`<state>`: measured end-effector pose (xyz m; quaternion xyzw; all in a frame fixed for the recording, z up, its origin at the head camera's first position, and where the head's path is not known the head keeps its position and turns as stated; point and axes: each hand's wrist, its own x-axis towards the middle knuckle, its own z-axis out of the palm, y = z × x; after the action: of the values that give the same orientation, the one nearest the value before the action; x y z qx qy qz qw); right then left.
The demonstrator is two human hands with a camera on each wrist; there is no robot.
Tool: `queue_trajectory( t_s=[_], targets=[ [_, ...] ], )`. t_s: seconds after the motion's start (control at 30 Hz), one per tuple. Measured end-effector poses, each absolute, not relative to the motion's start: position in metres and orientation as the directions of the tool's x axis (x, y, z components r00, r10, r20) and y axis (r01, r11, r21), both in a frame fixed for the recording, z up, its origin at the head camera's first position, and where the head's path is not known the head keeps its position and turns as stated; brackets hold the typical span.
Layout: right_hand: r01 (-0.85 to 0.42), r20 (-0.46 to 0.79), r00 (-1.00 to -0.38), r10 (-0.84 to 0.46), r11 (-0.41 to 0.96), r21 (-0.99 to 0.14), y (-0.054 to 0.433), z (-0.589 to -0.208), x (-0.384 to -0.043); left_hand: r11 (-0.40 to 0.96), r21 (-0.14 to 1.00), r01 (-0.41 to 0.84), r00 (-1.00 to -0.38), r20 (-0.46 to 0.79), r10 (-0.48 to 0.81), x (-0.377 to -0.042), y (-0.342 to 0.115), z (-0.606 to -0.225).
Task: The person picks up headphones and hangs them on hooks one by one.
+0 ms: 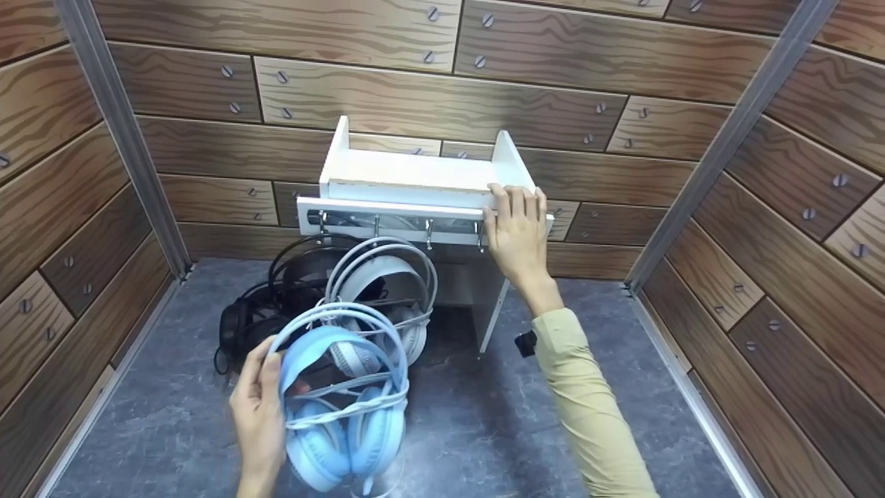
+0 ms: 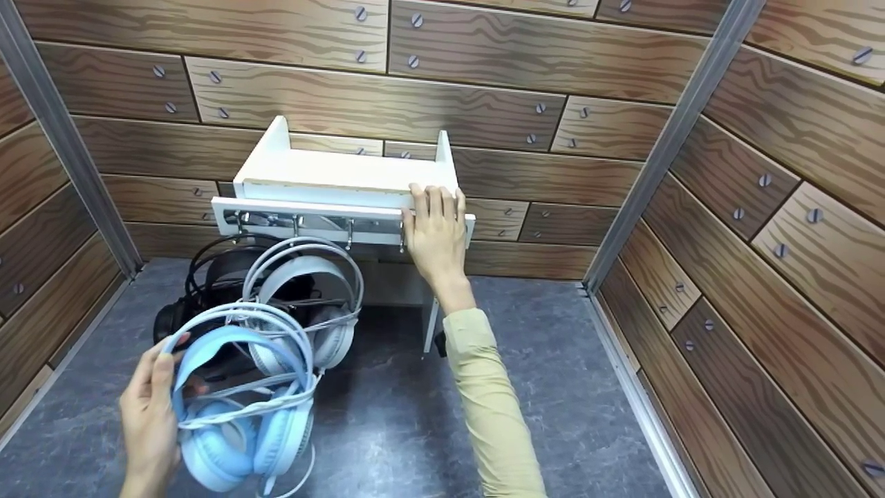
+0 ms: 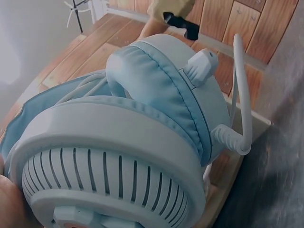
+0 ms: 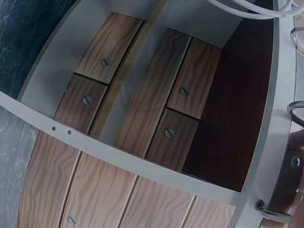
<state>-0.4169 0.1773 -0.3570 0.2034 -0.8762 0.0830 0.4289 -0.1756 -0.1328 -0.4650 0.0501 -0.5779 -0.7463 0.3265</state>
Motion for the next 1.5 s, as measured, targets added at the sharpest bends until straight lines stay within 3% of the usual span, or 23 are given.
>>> queue_trajectory(
  t_s=[0.53,1.5],
  targets=[
    [-0.431,0.788,-0.548,-0.283,0.902,0.024,0.176,-0.357,-0.417,-0.211,0.878,0.429,-0.835,0.297,-0.464,-0.196,-0.105,-0.459],
    [-0.426,0.794,-0.541,-0.279,0.904,0.028,0.177,-0.357,-0.417,-0.144,0.890,0.432,-0.828,0.329,-0.454,-0.226,-0.067,-0.437]
  ],
)
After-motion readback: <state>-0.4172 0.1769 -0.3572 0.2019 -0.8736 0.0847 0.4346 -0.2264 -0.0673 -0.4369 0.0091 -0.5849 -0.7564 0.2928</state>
